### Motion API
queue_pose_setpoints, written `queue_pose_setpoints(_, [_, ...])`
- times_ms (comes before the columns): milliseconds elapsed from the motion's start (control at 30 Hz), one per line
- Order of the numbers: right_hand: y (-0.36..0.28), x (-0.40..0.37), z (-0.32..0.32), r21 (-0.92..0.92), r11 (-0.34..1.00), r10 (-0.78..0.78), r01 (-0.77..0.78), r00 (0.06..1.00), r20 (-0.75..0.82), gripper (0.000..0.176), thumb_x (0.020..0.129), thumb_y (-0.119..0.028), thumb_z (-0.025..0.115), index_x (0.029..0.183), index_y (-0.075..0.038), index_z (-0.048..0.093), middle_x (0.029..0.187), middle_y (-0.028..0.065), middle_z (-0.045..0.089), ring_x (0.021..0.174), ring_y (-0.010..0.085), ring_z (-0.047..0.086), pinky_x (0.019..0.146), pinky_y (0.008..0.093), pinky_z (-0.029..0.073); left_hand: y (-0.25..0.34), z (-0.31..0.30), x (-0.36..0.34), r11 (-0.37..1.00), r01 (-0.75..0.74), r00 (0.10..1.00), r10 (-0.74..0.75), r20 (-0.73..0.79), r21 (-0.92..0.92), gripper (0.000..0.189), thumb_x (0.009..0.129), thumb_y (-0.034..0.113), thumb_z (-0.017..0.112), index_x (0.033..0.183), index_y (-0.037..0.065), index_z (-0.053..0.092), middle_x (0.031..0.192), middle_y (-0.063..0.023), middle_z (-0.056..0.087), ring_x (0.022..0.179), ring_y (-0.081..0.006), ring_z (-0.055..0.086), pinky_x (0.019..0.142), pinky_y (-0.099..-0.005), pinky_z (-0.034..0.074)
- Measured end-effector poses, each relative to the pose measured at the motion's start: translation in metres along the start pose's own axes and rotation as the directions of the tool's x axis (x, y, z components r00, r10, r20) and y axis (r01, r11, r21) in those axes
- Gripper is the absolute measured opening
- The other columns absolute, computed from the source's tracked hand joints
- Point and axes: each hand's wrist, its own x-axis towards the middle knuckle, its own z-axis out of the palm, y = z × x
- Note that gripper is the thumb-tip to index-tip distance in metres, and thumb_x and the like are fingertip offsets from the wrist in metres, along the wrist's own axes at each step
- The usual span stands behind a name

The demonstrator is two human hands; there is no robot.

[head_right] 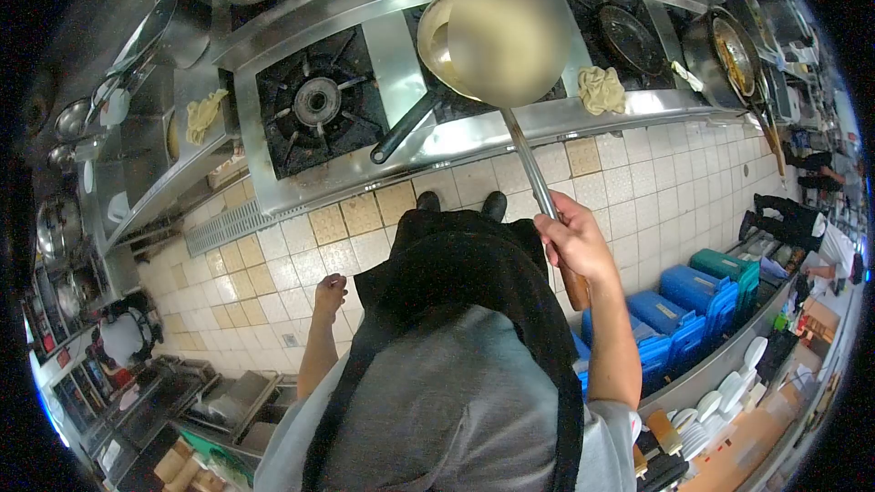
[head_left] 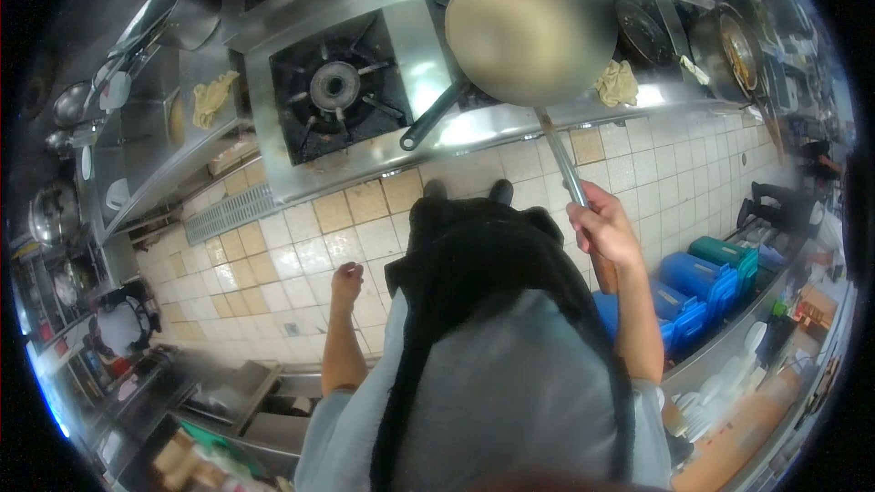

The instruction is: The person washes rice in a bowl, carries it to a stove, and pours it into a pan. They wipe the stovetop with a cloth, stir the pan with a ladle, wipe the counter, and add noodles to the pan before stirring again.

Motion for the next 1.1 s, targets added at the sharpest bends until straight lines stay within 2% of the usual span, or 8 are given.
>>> queue_pose_setpoints(333, [0.001, 0.04, -0.012, -0.07, 0.997, -0.011, 0.007, 0.998, -0.061, 0.015, 0.092, -0.01, 0.058, 0.105, -0.004, 0.057, 0.065, -0.0012, 0.049, 0.042, 0.0066, 0.044, 0.038, 0.0233, 0.034, 0.003, -0.001, -0.017, 0.999, 0.033, 0.999, -0.033, -0.026, 0.003, 0.038, 0.091, 0.029, 0.066, 0.118, 0.002, 0.061, 0.092, -0.0095, 0.067, 0.078, -0.0168, 0.066, 0.058, -0.0295, 0.05])
queue_pose_setpoints(433, [0.002, 0.049, -0.015, -0.161, 0.986, -0.058, 0.041, 0.993, -0.102, 0.015, 0.092, -0.012, 0.058, 0.104, -0.003, 0.057, 0.065, -0.001, 0.049, 0.042, 0.0067, 0.044, 0.038, 0.0235, 0.034, 0.001, -0.002, -0.02, 0.999, 0.042, 0.999, -0.042, -0.011, -0.025, 0.039, 0.091, 0.03, 0.065, 0.118, 0.002, 0.061, 0.094, -0.0099, 0.068, 0.079, -0.0168, 0.066, 0.058, -0.0289, 0.05])
queue_pose_setpoints(467, [0.006, 0.054, -0.019, -0.193, 0.981, -0.055, 0.032, 0.992, -0.115, 0.03, 0.091, -0.011, 0.057, 0.12, -0.002, 0.056, 0.066, -0.001, 0.05, 0.042, 0.0068, 0.044, 0.038, 0.0228, 0.033, 0.0, -0.002, -0.022, 0.999, 0.048, 0.999, -0.048, -0.013, -0.019, 0.039, 0.091, 0.03, 0.065, 0.118, 0.002, 0.061, 0.094, -0.0098, 0.068, 0.078, -0.0164, 0.066, 0.058, -0.0286, 0.05])
queue_pose_setpoints(600, [0.0, 0.06, -0.015, -0.23, 0.972, -0.089, 0.055, 0.986, -0.14, 0.02, 0.092, -0.015, 0.059, 0.108, -0.003, 0.057, 0.064, -0.001, 0.048, 0.043, 0.0074, 0.045, 0.039, 0.0245, 0.035, -0.004, 0.0, -0.024, 0.999, 0.047, 0.999, -0.047, -0.019, -0.001, 0.04, 0.091, 0.03, 0.065, 0.118, 0.002, 0.061, 0.093, -0.0093, 0.068, 0.077, -0.0155, 0.065, 0.057, -0.028, 0.05])
queue_pose_setpoints(900, [0.01, 0.079, -0.007, 0.161, 0.987, -0.007, 0.009, 1.0, -0.012, 0.035, 0.097, -0.026, 0.055, 0.124, -0.004, 0.054, 0.071, 0.0018, 0.057, 0.049, 0.0109, 0.053, 0.042, 0.0246, 0.039, -0.012, 0.007, -0.015, 1.0, 0.007, 1.0, -0.007, 0.007, -0.011, 0.045, 0.091, 0.03, 0.067, 0.124, 0.001, 0.059, 0.089, -0.0082, 0.067, 0.074, -0.0147, 0.065, 0.055, -0.0267, 0.049])
queue_pose_setpoints(967, [0.006, 0.074, 0.003, 0.296, 0.955, 0.045, -0.019, 0.996, -0.081, 0.045, 0.101, -0.039, 0.045, 0.127, -0.004, 0.053, 0.084, 0.0062, 0.064, 0.063, 0.0132, 0.06, 0.044, 0.0241, 0.04, -0.013, 0.008, -0.022, 0.999, 0.018, 1.0, -0.019, -0.025, -0.041, 0.04, 0.09, 0.026, 0.068, 0.118, -0.003, 0.061, 0.083, -0.0081, 0.069, 0.067, -0.0129, 0.062, 0.06, -0.0268, 0.049])
queue_pose_setpoints(1000, [0.012, 0.074, -0.003, 0.284, 0.959, 0.029, -0.012, 0.998, -0.055, 0.057, 0.103, -0.049, 0.034, 0.131, -0.003, 0.051, 0.101, 0.012, 0.067, 0.083, 0.0176, 0.067, 0.049, 0.0263, 0.049, -0.014, 0.007, -0.024, 0.998, 0.022, 0.999, -0.024, -0.026, -0.056, 0.041, 0.09, 0.026, 0.068, 0.118, -0.003, 0.061, 0.083, -0.0087, 0.07, 0.068, -0.0126, 0.062, 0.06, -0.0267, 0.048])
queue_pose_setpoints(1100, [0.03, 0.086, -0.02, 0.527, 0.848, -0.047, 0.06, 0.998, -0.037, 0.062, 0.103, -0.052, 0.03, 0.132, -0.001, 0.05, 0.11, 0.0151, 0.066, 0.095, 0.0209, 0.068, 0.063, 0.0303, 0.058, -0.025, 0.008, -0.033, 0.991, 0.07, 0.997, -0.073, -0.024, -0.115, 0.041, 0.09, 0.026, 0.068, 0.119, -0.002, 0.062, 0.084, -0.0095, 0.07, 0.07, -0.0132, 0.063, 0.063, -0.0271, 0.05])
